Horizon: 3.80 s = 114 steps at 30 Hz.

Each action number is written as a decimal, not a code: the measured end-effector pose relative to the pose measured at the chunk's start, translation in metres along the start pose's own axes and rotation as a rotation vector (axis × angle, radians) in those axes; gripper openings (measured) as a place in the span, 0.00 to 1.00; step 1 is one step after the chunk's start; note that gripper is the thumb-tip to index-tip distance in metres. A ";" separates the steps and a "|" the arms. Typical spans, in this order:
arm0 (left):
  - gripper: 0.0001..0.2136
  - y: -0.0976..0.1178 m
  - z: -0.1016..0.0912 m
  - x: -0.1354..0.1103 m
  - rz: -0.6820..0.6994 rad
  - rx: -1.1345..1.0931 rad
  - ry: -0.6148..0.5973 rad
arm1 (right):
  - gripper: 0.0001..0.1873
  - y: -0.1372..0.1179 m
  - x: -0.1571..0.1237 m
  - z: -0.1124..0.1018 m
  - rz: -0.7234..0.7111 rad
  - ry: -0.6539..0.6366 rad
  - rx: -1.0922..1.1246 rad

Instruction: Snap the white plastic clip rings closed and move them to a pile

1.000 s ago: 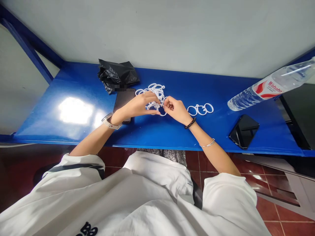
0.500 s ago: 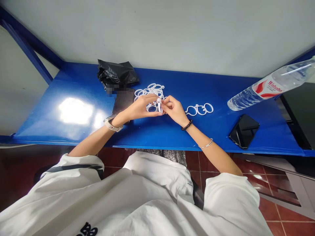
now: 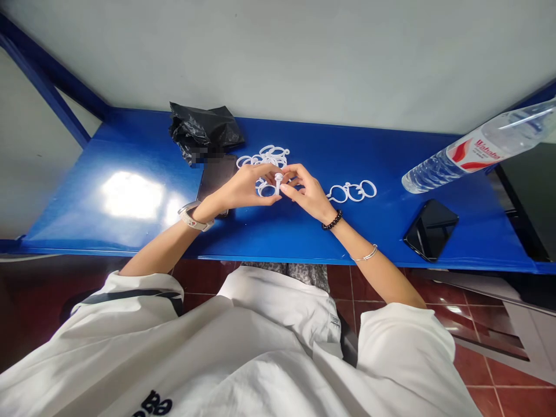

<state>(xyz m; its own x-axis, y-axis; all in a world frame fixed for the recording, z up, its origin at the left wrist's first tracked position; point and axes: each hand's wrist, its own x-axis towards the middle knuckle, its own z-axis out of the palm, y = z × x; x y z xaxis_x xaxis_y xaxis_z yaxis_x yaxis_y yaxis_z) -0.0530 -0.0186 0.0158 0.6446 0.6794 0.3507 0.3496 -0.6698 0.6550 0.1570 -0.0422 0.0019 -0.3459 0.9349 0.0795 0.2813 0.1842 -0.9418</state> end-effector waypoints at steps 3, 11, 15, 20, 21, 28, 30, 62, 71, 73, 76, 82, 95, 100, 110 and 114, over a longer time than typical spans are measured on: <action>0.13 0.000 0.000 0.000 -0.004 -0.001 0.002 | 0.26 -0.003 -0.002 0.002 -0.063 0.012 -0.159; 0.11 0.000 0.002 0.002 -0.078 -0.179 -0.037 | 0.24 -0.007 -0.005 0.004 -0.140 0.060 -0.265; 0.15 -0.001 0.001 0.002 -0.104 -0.306 -0.020 | 0.27 -0.004 -0.003 0.004 -0.129 0.058 -0.196; 0.23 -0.006 0.002 0.001 -0.146 -0.352 -0.016 | 0.23 -0.001 -0.002 0.004 -0.138 0.053 -0.163; 0.26 -0.007 0.003 0.001 -0.152 -0.360 -0.013 | 0.23 -0.001 -0.002 0.004 -0.137 0.043 -0.149; 0.25 -0.005 0.004 0.000 -0.168 -0.381 0.010 | 0.23 -0.001 -0.003 0.006 -0.154 0.072 -0.081; 0.25 -0.003 0.005 0.000 -0.187 -0.389 0.019 | 0.24 0.001 -0.003 0.007 -0.185 0.112 -0.088; 0.22 0.018 0.004 0.000 -0.258 -0.483 -0.079 | 0.22 -0.004 -0.008 0.011 -0.404 0.200 -0.288; 0.20 0.015 0.008 -0.001 -0.148 -0.401 -0.090 | 0.17 -0.007 -0.011 0.011 -0.458 0.262 -0.303; 0.17 0.014 0.011 -0.001 -0.127 -0.360 -0.071 | 0.16 -0.007 -0.011 0.011 -0.475 0.274 -0.285; 0.12 0.015 0.014 -0.002 -0.120 -0.314 -0.045 | 0.18 -0.008 -0.012 0.011 -0.454 0.264 -0.283; 0.11 0.023 0.014 -0.002 -0.149 -0.337 -0.045 | 0.21 -0.013 -0.014 0.011 -0.389 0.265 -0.264; 0.14 0.022 0.008 -0.001 -0.167 -0.352 -0.083 | 0.18 -0.011 -0.010 0.010 -0.397 0.236 -0.158; 0.14 0.018 0.010 -0.002 -0.159 -0.380 -0.080 | 0.21 -0.010 -0.009 0.008 -0.375 0.227 -0.190; 0.23 0.011 0.010 -0.001 -0.224 -0.416 -0.021 | 0.27 -0.009 -0.007 0.006 -0.251 0.265 -0.103; 0.18 0.005 0.007 0.000 -0.273 -0.389 0.055 | 0.28 -0.009 -0.005 0.000 -0.209 0.326 -0.092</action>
<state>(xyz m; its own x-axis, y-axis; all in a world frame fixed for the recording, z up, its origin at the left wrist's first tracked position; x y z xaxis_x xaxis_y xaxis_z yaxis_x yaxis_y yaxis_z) -0.0465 -0.0235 0.0142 0.5243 0.8367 0.1585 0.2139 -0.3095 0.9265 0.1561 -0.0483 0.0095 -0.1060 0.9190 0.3797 0.3195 0.3931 -0.8622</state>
